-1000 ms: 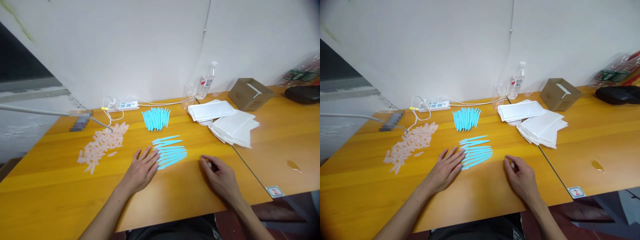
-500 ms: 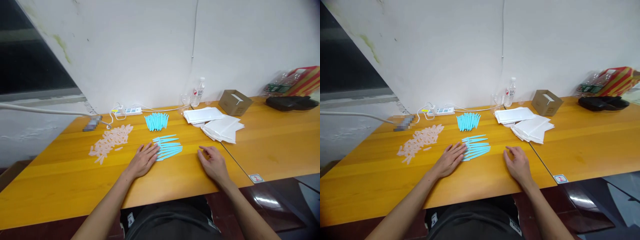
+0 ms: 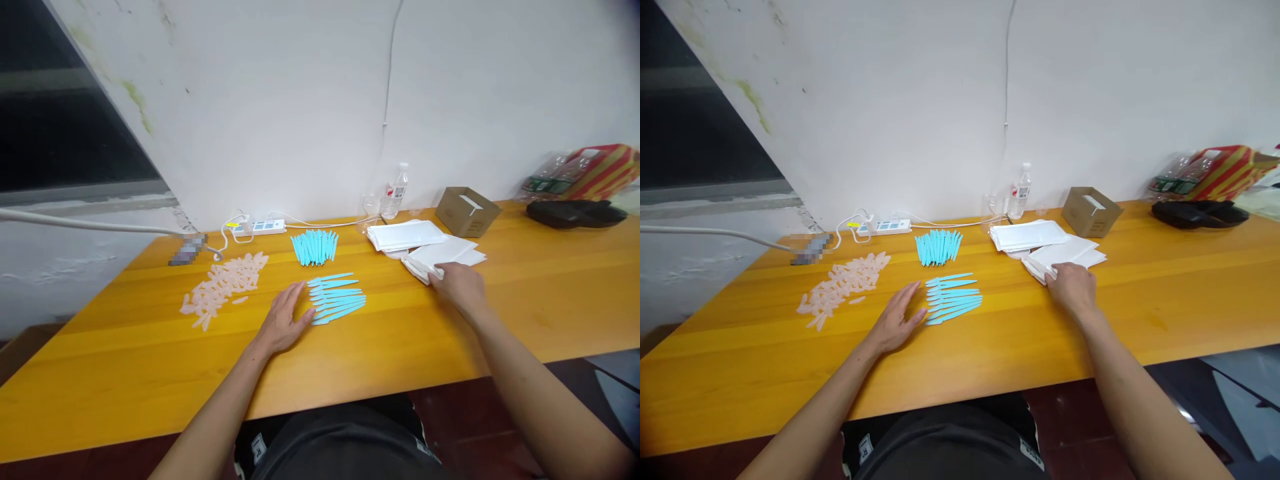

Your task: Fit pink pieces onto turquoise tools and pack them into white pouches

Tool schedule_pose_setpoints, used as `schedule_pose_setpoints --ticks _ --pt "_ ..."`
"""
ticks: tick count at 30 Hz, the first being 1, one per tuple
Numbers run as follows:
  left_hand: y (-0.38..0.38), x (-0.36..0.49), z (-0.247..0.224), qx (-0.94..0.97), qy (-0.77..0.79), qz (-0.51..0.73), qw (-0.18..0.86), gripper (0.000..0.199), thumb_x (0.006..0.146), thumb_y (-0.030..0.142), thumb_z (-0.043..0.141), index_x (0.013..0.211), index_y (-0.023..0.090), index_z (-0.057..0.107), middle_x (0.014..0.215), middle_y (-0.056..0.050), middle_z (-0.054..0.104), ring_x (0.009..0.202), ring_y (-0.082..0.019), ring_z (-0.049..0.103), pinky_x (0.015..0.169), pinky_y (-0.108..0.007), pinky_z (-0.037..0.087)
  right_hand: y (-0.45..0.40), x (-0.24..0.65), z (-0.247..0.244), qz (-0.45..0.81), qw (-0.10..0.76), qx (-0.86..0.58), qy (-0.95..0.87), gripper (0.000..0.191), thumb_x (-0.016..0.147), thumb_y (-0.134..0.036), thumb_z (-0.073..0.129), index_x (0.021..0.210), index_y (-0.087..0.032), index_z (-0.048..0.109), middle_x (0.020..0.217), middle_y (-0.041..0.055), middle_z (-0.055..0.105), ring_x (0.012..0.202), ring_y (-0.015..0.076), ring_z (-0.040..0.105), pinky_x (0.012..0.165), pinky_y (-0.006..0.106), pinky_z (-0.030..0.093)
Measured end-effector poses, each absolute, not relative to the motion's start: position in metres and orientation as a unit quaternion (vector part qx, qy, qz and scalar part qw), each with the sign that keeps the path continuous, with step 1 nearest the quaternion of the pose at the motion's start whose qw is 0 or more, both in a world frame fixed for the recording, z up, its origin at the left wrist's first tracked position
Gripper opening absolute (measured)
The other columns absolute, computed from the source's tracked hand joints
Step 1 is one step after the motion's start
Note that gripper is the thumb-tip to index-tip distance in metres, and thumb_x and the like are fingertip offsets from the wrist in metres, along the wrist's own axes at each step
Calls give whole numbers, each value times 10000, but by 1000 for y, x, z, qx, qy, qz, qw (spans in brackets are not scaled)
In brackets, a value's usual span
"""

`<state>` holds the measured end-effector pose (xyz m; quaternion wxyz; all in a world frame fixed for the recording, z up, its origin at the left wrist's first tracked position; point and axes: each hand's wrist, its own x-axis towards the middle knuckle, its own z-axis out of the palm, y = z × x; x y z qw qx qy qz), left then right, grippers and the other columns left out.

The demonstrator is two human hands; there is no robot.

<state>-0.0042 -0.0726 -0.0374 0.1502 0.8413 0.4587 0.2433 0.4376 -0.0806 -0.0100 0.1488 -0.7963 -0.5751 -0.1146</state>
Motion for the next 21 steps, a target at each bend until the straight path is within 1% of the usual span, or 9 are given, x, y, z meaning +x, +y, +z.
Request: schedule_pose_setpoints --ticks 3,7,9,12,14,16,18,19,21 --pt "-72 -5 -36 839 454 259 155 685 981 537 474 1555 200 313 1562 -149 424 1450 -286 385 1187 -499 328 -83 438 12 -126 142 -805 -563 297 869 -306 558 878 -120 790 858 188 745 767 291 653 674 368 411" --pt "-76 -1 -28 830 448 289 163 694 964 520 522 1547 203 319 1550 -155 430 1438 -292 396 1180 -516 335 -114 418 52 -233 210 -788 -530 419 991 -330 390 1076 -80 716 1047 218 708 983 313 632 793 381 413" --pt "-85 10 -20 805 444 333 211 649 949 518 552 1502 215 398 1510 -146 477 1403 -287 439 1173 -505 346 -139 388 63 -282 261 -733 -562 361 979 -363 446 973 -116 709 919 180 702 910 294 630 790 374 414" --pt "-104 43 -8 680 432 383 452 569 949 563 523 1389 202 520 1247 -140 667 1089 -244 664 990 -434 512 -173 326 56 -204 289 -645 -677 178 923 -323 562 862 -190 663 742 85 655 741 240 597 745 369 429" --pt "-115 70 -3 553 394 308 666 696 940 635 479 1445 157 430 1125 -156 706 860 -224 716 771 -392 568 -188 286 39 -110 287 -603 -737 125 917 -242 562 816 -216 632 681 54 616 683 217 565 680 355 429" --pt "-121 91 -1 501 368 256 740 742 868 582 646 1422 135 434 1015 -127 728 793 -195 703 705 -319 537 -196 262 21 -27 293 -570 -767 170 926 -149 510 811 -227 608 690 44 616 660 200 569 633 337 436" --pt "-120 105 -1 482 366 248 756 676 819 501 736 1339 138 501 922 -87 732 731 -165 674 659 -271 493 -198 257 4 29 304 -540 -784 131 908 -150 547 979 -234 619 858 69 674 789 221 630 704 356 494" --pt "-118 108 -2 474 367 257 758 614 823 475 737 1297 146 528 886 -70 729 698 -151 655 640 -258 471 -198 261 -2 34 302 -536 -787 266 873 -206 616 1138 -229 599 1021 109 684 945 271 644 794 409 515" --pt "-114 111 -1 455 368 273 764 518 854 454 705 1252 162 549 842 -45 719 654 -131 622 623 -245 437 -193 274 -12 26 279 -552 -785 775 754 -328 743 1440 -182 412 1363 201 556 1283 412 495 987 558 454"
